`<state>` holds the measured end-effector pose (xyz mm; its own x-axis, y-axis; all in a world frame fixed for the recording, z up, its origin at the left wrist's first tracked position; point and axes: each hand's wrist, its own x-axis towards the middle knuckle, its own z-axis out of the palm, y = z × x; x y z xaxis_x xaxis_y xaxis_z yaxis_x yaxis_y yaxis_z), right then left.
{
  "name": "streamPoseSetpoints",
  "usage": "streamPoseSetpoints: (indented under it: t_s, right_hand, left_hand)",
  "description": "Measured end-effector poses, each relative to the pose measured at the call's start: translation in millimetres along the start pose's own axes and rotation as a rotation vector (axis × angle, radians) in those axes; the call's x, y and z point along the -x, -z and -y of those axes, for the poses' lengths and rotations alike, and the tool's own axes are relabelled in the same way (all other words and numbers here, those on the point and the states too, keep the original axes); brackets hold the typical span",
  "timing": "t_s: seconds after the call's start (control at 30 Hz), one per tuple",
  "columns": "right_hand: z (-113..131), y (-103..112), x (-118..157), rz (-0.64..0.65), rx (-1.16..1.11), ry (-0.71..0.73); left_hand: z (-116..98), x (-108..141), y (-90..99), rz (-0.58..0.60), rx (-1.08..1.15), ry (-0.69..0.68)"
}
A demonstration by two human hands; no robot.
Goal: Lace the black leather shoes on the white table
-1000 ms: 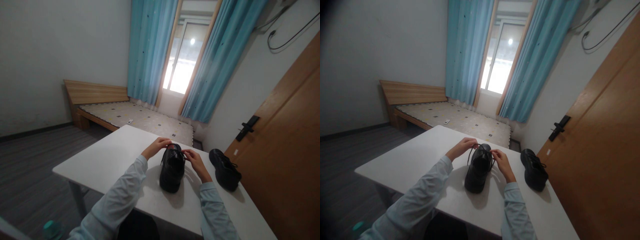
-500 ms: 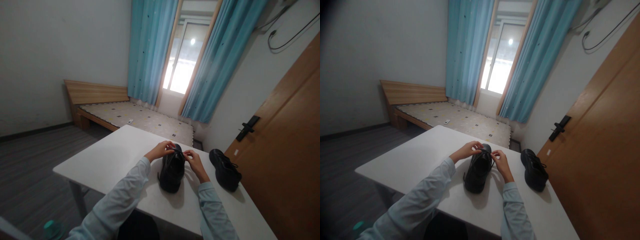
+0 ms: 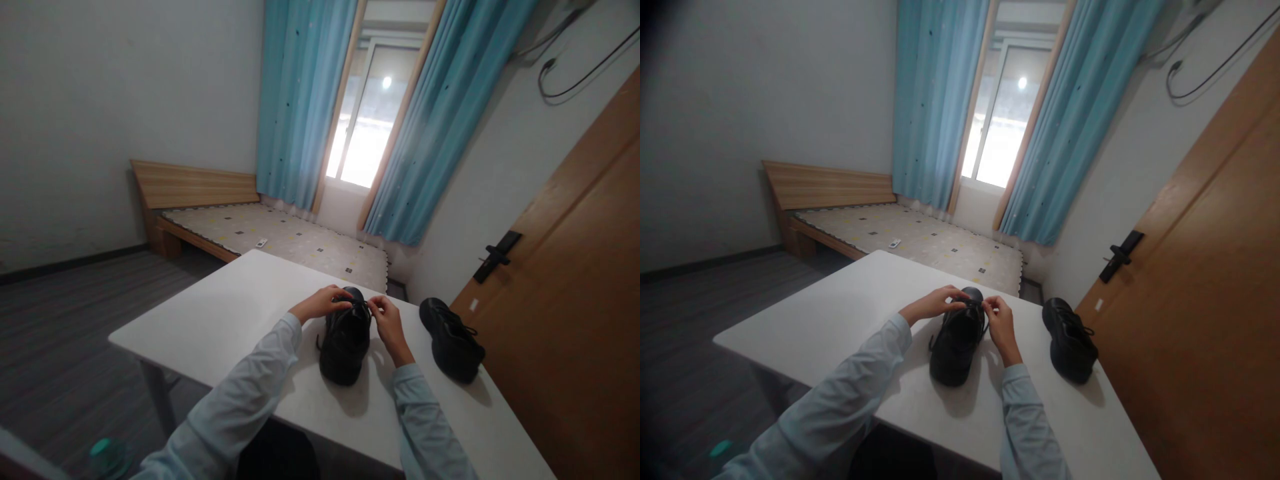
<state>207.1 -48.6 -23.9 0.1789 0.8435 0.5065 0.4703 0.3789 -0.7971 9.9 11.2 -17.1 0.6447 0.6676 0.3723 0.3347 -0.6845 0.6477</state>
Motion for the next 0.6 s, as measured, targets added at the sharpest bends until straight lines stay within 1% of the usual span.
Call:
streamPoseSetpoints:
  t_s: [0.13,0.23,0.4,0.47,0.6]
  right_hand:
    - [5,-3,1,0.003,-0.092,-0.015]
    - [8,-2,1,0.016,-0.203,-0.074]
    - [12,3,2,0.081,-0.384,-0.155]
    - [13,5,1,0.067,-0.456,-0.175]
    - [21,13,-1,-0.010,-0.606,-0.182]
  left_hand:
    - [0,0,0.1,0.001,0.000,0.000]
    - [0,0,0.1,-0.004,-0.001,0.010]
    - [-1,1,1.0,-0.003,0.006,0.005]
    - [0,1,0.8,-0.002,0.000,0.010]
    - [1,1,0.0,0.003,-0.016,0.034]
